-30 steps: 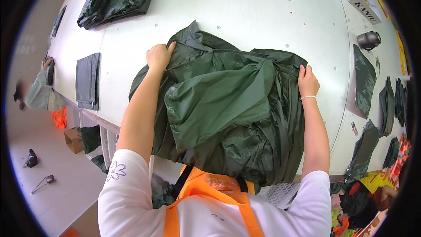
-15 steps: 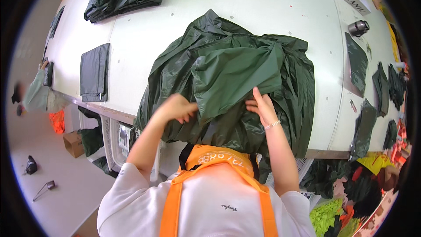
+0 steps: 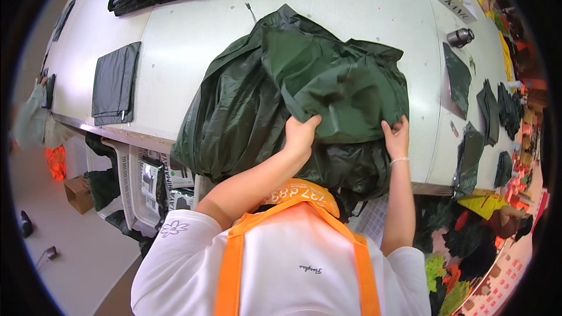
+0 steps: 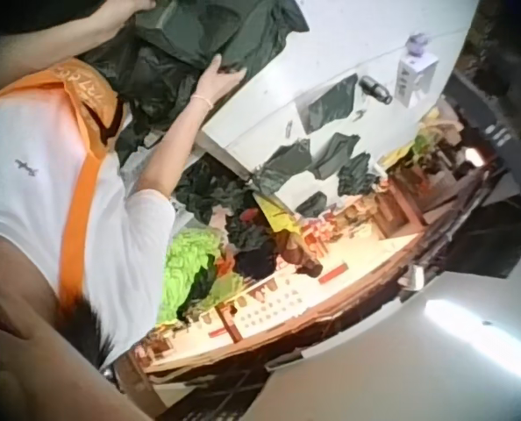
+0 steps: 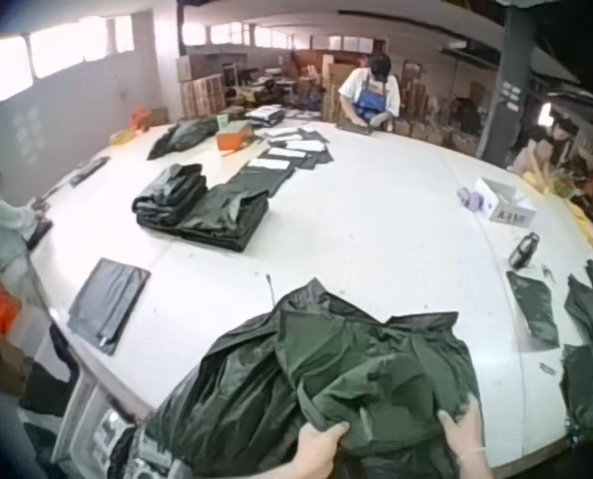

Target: The person folds a dark green jacket on a white table, smoothing the fabric and aligning the edges. They use a small blade to cut threads, then fold the jacket into a compact rectangle and place it aside.

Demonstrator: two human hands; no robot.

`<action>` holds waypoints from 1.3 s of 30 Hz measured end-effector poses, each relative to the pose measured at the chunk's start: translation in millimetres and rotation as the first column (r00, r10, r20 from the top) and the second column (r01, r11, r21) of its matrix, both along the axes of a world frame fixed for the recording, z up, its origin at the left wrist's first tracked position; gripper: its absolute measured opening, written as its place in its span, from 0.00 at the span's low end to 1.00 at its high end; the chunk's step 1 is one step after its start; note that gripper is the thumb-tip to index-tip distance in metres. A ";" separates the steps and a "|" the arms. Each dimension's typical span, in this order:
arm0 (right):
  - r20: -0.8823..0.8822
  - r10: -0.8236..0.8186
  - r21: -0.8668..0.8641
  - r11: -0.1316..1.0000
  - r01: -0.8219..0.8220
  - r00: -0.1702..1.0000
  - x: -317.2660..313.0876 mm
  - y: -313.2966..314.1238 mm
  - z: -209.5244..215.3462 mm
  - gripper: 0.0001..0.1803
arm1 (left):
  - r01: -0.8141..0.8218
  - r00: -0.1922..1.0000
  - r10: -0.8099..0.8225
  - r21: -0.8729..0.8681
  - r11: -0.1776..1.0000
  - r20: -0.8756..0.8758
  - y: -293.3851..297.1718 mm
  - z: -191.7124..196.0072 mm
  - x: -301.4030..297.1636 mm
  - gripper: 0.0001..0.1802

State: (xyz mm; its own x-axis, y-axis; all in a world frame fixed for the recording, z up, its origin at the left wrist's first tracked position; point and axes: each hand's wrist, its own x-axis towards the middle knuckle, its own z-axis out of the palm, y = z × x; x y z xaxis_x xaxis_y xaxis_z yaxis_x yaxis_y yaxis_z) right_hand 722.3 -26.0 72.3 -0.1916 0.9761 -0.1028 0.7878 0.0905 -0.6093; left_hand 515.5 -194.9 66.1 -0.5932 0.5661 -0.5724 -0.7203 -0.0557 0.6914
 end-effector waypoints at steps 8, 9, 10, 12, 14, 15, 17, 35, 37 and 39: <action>-0.082 0.824 -0.128 0.548 -0.826 0.560 -139.2 -30.1 59.9 0.14 | 0.137 0.960 -0.140 -0.028 0.990 -0.243 -8.5 39.4 8.3 0.09; -0.043 0.889 -0.231 0.434 -0.871 0.455 -145.1 -19.2 28.1 0.15 | 0.163 0.944 -0.156 0.001 0.987 -0.291 -4.5 53.6 9.7 0.08; -0.117 0.953 -0.583 0.162 -0.796 0.280 -150.8 -7.1 -1.9 0.16 | 0.168 0.934 -0.144 0.044 0.985 -0.327 3.1 68.2 6.2 0.06; -0.375 0.747 -0.773 0.075 -0.630 0.549 -151.0 -9.8 -77.4 0.19 | 0.182 0.928 -0.140 0.092 0.979 -0.344 13.1 94.1 6.5 0.05; -0.499 0.737 -0.692 -0.020 -0.722 0.457 -158.1 -11.5 -67.5 0.20 | 0.303 0.870 -0.296 -0.045 0.952 -0.395 8.6 95.4 11.3 0.09; -0.555 0.723 -0.645 -0.061 -0.762 0.412 -159.7 -10.9 -61.6 0.20 | 0.317 0.896 -0.270 0.082 0.945 -0.352 3.6 92.3 11.6 0.12; -0.655 0.680 -0.541 -0.118 -0.832 0.329 -157.5 -7.2 -41.2 0.21 | 0.330 0.934 -0.255 0.332 0.883 -0.251 -7.1 80.5 5.9 0.18; -0.448 0.297 0.274 0.943 -0.187 0.843 -17.5 -13.5 7.1 0.04 | -0.215 0.593 0.224 0.116 0.970 -0.773 31.7 11.4 -152.2 0.11; -0.456 0.250 0.214 0.962 -0.168 0.854 -4.9 1.6 5.1 0.05 | -0.025 0.604 0.058 0.054 0.998 -0.795 20.5 13.2 -162.3 0.02; -0.466 0.183 0.043 0.982 -0.184 0.866 17.9 29.2 10.2 0.06 | 0.244 0.046 -0.252 -0.234 0.941 -0.967 4.0 31.8 -188.7 0.08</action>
